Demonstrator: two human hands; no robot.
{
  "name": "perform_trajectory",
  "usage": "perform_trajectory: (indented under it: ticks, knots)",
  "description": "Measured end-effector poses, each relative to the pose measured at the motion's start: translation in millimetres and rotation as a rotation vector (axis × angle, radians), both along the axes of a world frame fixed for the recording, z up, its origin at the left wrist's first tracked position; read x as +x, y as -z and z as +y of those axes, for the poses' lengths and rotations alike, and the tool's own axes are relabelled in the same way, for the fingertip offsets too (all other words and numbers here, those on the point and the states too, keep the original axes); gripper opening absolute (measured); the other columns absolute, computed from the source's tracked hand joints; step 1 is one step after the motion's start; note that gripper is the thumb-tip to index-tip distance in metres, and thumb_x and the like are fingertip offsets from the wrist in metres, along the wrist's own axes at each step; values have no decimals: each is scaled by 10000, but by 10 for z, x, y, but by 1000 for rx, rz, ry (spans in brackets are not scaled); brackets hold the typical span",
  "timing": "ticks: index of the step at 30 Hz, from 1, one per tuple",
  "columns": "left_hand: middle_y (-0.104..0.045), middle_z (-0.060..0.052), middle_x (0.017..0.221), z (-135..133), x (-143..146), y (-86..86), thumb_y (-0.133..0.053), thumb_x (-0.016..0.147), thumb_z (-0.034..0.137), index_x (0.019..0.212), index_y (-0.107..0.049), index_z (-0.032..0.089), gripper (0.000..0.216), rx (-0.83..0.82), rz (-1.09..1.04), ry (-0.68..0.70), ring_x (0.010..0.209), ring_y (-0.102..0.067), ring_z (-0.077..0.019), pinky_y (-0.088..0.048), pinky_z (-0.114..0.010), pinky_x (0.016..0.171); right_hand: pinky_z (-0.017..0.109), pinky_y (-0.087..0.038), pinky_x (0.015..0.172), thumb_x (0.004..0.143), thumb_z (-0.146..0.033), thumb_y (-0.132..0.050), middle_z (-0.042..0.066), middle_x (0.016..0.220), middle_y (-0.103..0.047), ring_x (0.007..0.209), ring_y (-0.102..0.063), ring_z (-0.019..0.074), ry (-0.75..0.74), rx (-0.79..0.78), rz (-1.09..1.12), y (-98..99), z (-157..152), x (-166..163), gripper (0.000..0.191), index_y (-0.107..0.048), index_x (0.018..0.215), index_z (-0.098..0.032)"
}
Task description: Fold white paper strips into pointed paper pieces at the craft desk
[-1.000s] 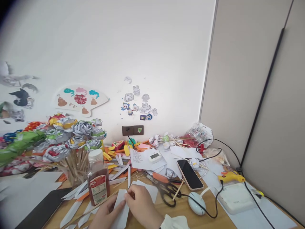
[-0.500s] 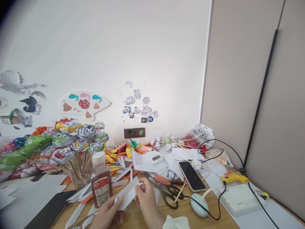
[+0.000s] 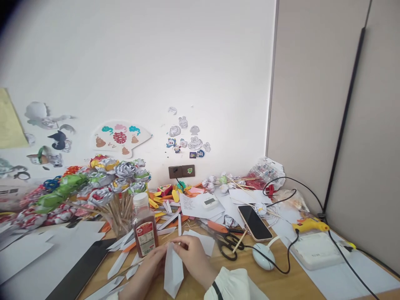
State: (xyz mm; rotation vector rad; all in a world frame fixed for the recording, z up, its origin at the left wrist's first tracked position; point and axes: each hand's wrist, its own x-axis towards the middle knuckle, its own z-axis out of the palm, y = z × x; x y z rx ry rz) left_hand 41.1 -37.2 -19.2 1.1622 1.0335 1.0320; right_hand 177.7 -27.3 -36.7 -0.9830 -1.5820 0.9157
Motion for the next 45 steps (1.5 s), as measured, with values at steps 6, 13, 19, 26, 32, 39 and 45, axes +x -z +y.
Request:
perform_trajectory:
  ticks: [6,13,19,26,32,39,45]
  knots:
    - [-578,18,550,79,-9,91,-623,635,464,742,-630,163,319,-65,-96,130,556,-561,-151,-458,-259,557,273,-440,654,734,-215,-553,65,811,-671,728,-589,195,55,39,-43,24,27,8,186,-682,858,-163]
    - [-574,20,572,124,-31,143,-653,620,429,690,-610,146,294,-41,-57,159,524,-532,-118,-414,-223,517,257,-429,637,724,-167,-527,51,769,-670,710,-586,181,83,35,-51,-27,-23,-16,182,-687,810,-173]
    - [-526,32,502,145,-30,132,-680,555,489,603,-593,129,373,-15,9,181,448,-476,-94,-351,-203,448,231,-405,581,716,-173,-525,33,703,-644,652,-559,163,94,4,-46,8,16,-18,151,-670,750,-152]
    - [-500,44,489,140,-33,147,-640,553,560,598,-576,135,432,3,42,170,441,-459,-90,-347,-205,448,228,-394,560,719,-192,-525,34,667,-629,621,-545,156,81,-16,-51,9,28,-20,150,-663,719,-134]
    - [-480,53,465,217,-35,266,-588,574,602,590,-556,153,450,20,61,130,421,-466,-100,-370,-215,433,218,-386,543,705,-183,-539,26,635,-618,592,-531,145,80,-25,-48,62,67,-22,142,-672,716,-136]
    - [-482,67,442,301,-44,337,-617,501,627,625,-544,156,492,60,97,87,350,-449,-88,-354,-211,376,213,-374,536,696,-159,-539,11,627,-584,583,-499,137,77,-28,-49,93,74,-19,140,-665,757,-147]
    - [-480,74,439,273,-40,312,-612,527,607,618,-533,158,466,86,116,55,339,-436,-77,-361,-205,368,213,-372,548,703,-193,-555,-1,631,-540,601,-481,135,37,-33,-20,73,43,-21,135,-646,791,-147]
